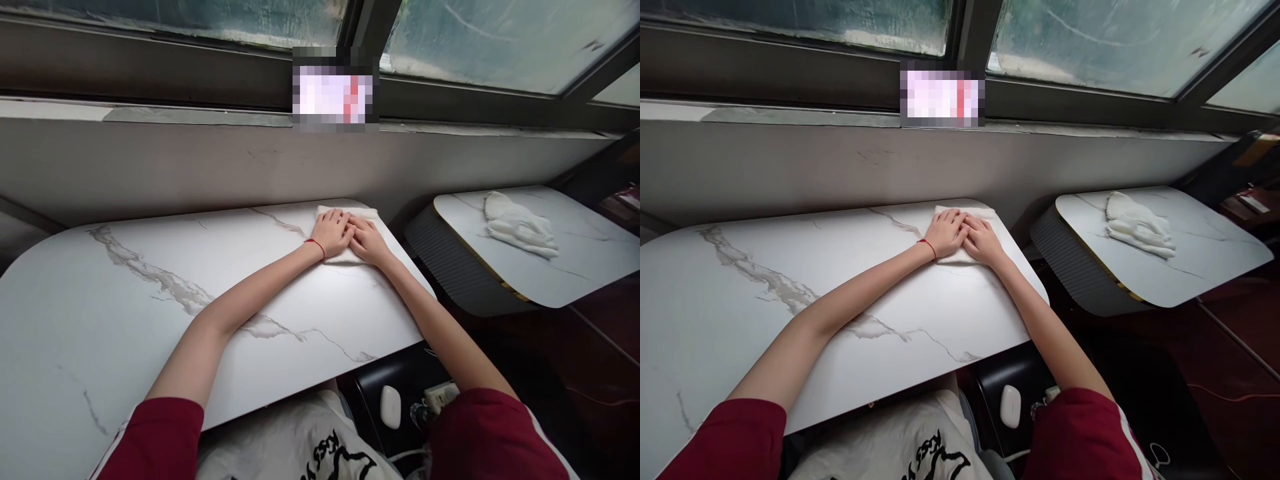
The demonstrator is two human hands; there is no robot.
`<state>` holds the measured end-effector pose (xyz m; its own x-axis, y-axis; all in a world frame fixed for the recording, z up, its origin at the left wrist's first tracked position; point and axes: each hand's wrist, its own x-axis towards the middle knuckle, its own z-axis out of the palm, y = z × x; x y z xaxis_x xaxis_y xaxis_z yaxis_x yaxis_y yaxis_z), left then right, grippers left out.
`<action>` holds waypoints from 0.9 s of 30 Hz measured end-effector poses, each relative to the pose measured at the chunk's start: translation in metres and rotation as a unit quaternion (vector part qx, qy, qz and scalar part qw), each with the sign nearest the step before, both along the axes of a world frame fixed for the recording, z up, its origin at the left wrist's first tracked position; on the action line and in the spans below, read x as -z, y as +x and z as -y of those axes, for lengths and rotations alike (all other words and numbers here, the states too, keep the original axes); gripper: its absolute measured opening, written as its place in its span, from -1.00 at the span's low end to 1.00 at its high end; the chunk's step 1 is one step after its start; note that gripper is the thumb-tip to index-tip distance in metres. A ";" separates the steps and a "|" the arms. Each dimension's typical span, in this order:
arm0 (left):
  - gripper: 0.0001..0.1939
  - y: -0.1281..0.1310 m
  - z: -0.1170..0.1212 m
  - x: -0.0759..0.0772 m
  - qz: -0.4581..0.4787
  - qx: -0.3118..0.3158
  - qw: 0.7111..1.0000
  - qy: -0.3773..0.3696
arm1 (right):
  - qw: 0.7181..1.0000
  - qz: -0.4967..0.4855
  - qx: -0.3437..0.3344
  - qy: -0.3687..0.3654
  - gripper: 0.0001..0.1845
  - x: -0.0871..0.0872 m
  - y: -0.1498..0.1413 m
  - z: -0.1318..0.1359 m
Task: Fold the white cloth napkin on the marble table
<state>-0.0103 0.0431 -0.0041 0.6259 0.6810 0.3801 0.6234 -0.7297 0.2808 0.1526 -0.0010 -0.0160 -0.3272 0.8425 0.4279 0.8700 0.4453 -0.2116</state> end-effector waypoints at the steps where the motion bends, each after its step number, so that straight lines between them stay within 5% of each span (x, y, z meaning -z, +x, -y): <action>1: -0.47 0.004 0.008 0.001 -0.006 0.013 1.000 0.001 | 1.000 0.003 0.008 0.005 -0.50 0.001 0.004 0.012; 14: -0.34 0.031 0.135 0.009 -0.028 0.134 0.989 0.049 | 0.996 0.022 0.063 0.052 -0.34 0.010 0.024 0.176; 20: -0.35 0.029 0.141 0.002 -0.040 0.149 0.987 0.045 | 0.994 0.025 0.071 0.074 -0.34 0.009 0.016 0.186; 27: -0.41 0.031 0.118 0.004 -0.024 0.150 0.988 0.035 | 0.995 0.021 0.077 0.053 -0.39 0.004 0.017 0.160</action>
<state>0.0211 -0.0744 -0.0078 0.8140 0.4345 0.3855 0.3868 -0.9006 0.1982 0.1692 -0.1614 -0.0196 -0.2180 0.8350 0.5052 0.9366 0.3245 -0.1322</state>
